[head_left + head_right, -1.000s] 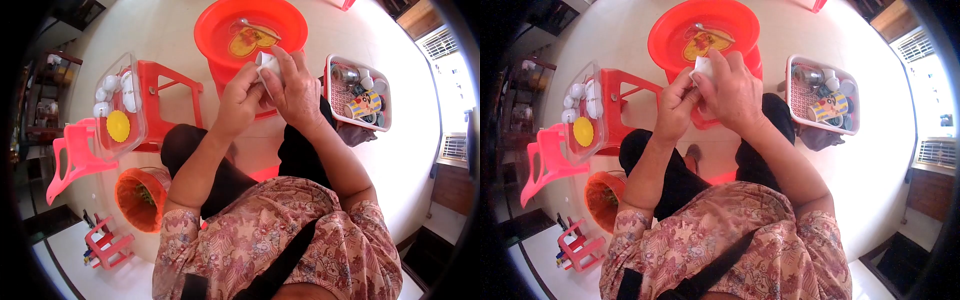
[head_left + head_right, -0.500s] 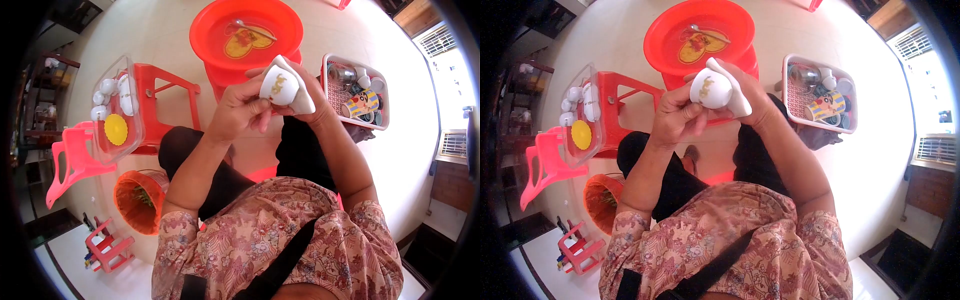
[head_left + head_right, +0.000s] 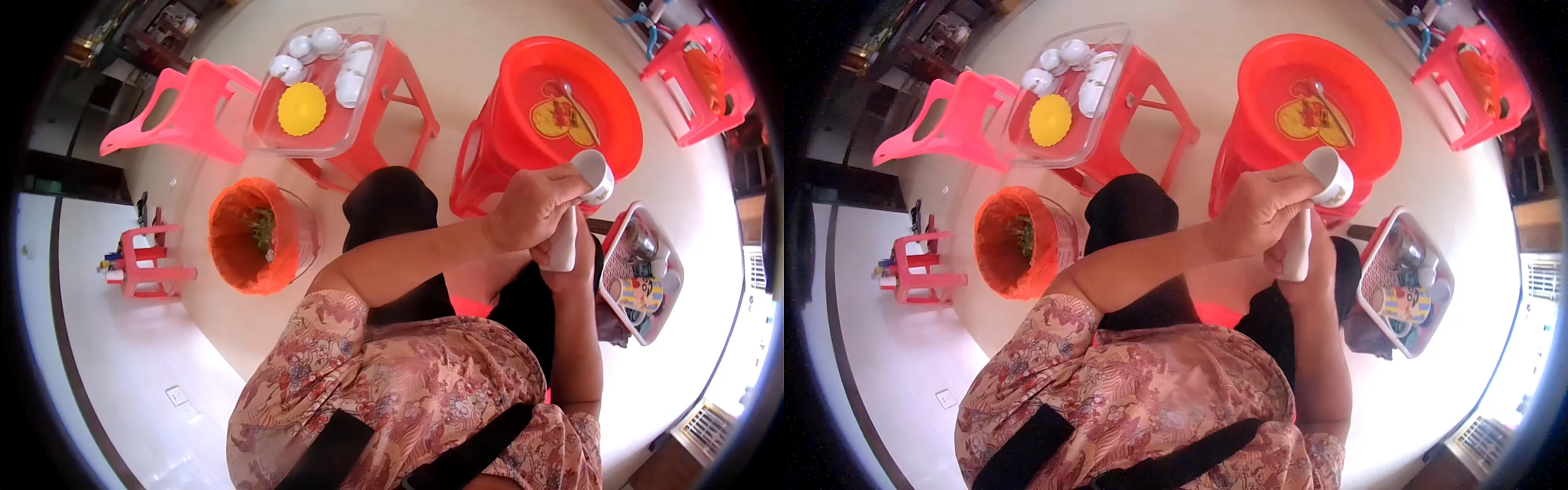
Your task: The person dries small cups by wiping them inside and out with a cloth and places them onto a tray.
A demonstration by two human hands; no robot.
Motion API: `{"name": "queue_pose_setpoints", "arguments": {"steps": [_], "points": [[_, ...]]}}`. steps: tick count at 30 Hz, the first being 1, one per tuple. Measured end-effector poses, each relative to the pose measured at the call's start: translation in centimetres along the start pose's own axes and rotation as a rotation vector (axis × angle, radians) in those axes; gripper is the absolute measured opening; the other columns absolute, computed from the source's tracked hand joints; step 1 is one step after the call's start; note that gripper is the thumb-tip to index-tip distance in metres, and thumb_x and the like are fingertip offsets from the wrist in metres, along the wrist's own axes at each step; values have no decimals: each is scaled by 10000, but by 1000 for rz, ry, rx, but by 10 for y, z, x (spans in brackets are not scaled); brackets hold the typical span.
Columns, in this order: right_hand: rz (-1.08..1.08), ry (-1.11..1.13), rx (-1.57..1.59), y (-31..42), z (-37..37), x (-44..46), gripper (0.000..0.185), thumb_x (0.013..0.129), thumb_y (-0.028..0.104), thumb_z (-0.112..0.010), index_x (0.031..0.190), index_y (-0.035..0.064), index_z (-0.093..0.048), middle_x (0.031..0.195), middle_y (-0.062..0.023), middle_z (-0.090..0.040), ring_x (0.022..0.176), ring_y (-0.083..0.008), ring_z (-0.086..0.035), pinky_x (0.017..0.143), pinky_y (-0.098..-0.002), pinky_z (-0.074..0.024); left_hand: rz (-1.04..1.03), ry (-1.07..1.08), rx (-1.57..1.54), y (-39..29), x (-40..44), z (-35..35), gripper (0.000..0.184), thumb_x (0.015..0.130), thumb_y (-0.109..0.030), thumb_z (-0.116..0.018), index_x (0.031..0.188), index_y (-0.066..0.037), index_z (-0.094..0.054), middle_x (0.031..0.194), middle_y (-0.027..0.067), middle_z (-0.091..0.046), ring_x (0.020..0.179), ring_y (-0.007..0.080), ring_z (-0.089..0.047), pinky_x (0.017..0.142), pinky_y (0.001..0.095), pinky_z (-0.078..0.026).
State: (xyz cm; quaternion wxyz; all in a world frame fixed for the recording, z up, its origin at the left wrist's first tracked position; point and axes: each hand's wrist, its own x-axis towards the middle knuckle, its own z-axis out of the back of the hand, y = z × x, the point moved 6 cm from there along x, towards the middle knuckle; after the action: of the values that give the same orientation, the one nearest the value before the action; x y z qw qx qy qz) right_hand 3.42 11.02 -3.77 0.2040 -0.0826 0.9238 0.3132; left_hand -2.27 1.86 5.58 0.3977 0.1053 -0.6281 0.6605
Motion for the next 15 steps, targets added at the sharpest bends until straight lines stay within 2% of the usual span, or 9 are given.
{"name": "queue_pose_setpoints", "arguments": {"steps": [2, 3, 5, 6, 8, 10, 12, 13, 15], "points": [[-26, 26, -50, -5, -10, -2, 317, 934, 330, -394, 1029, 53, -516, 688, -43, -487, 448, -127, -418, 351, -241, -334, -12, -40, 111, -2, 3, 10, 241, 749, 93, -593, 975, 9, -601, 921, 138, -616, 797, 261, -636, 663, 309, -493], [-40, 27, -57, -3, -16, -5, 343, 937, 326, -389, 1069, 34, -512, 700, -53, -498, 448, -127, -418, 351, -239, -334, -65, -110, 129, -8, 7, 21, 222, 720, 40, -584, 936, -10, -580, 846, 157, -582, 786, 360, -573, 654, 401, -478], [-80, 17, 2, -5, -9, -6, 438, 946, 307, -367, 1207, -32, -462, 768, -103, -541, 459, -134, -423, 350, -238, -335, -46, -178, 217, -11, 12, 46, 211, 800, 28, -554, 1007, -8, -575, 863, 128, -599, 767, 257, -598, 656, 333, -480], [-77, 34, 8, -4, -4, -5, 444, 948, 307, -363, 1213, -37, -457, 780, -112, -547, 463, -137, -425, 350, -239, -337, -34, -213, 260, -13, 13, 61, 207, 839, 22, -539, 1042, -6, -572, 871, 113, -607, 757, 206, -610, 657, 299, -481], [-69, 66, 21, -1, 1, -6, 457, 952, 307, -355, 1225, -48, -447, 806, -128, -559, 471, -144, -429, 349, -240, -341, 423, -234, -142, 7, 2, 86, 215, 895, -48, -491, 1102, -30, -546, 856, 59, -599, 692, 117, -559, 604, 255, -456], [-72, 90, 30, 1, -2, -3, 464, 959, 317, -343, 1217, -53, -450, 802, -126, -555, 480, -151, -437, 352, -242, -354, 598, -322, -414, 20, -12, 133, 229, 905, -119, -500, 1118, -39, -528, 848, 6, -570, 642, 57, -487, 564, 218, -419], [-70, 101, 46, -2, -4, -3, 467, 962, 324, -337, 1215, -52, -453, 802, -126, -554, 481, -153, -443, 350, -243, -359, 622, -439, -513, 12, -21, 161, 223, 895, -175, -532, 1073, -40, -540, 805, -5, -556, 614, 64, -472, 557, 216, -415], [-81, 97, 52, -5, -4, -2, 459, 959, 316, -346, 1209, -51, -458, 800, -124, -554, 475, -152, -443, 346, -242, -358, 582, -525, -474, 12, -26, 176, 229, 867, -202, -587, 1023, -40, -548, 771, -10, -548, 572, 62, -452, 524, 216, -406], [-101, 87, 63, -10, -3, 0, 441, 952, 300, -362, 1197, -50, -469, 795, -121, -554, 465, -149, -442, 338, -239, -356, 627, -604, -284, 9, -38, 206, 282, 816, -242, -659, 980, -38, -552, 740, 5, -560, 553, 60, -473, 493, 202, -397]]}}
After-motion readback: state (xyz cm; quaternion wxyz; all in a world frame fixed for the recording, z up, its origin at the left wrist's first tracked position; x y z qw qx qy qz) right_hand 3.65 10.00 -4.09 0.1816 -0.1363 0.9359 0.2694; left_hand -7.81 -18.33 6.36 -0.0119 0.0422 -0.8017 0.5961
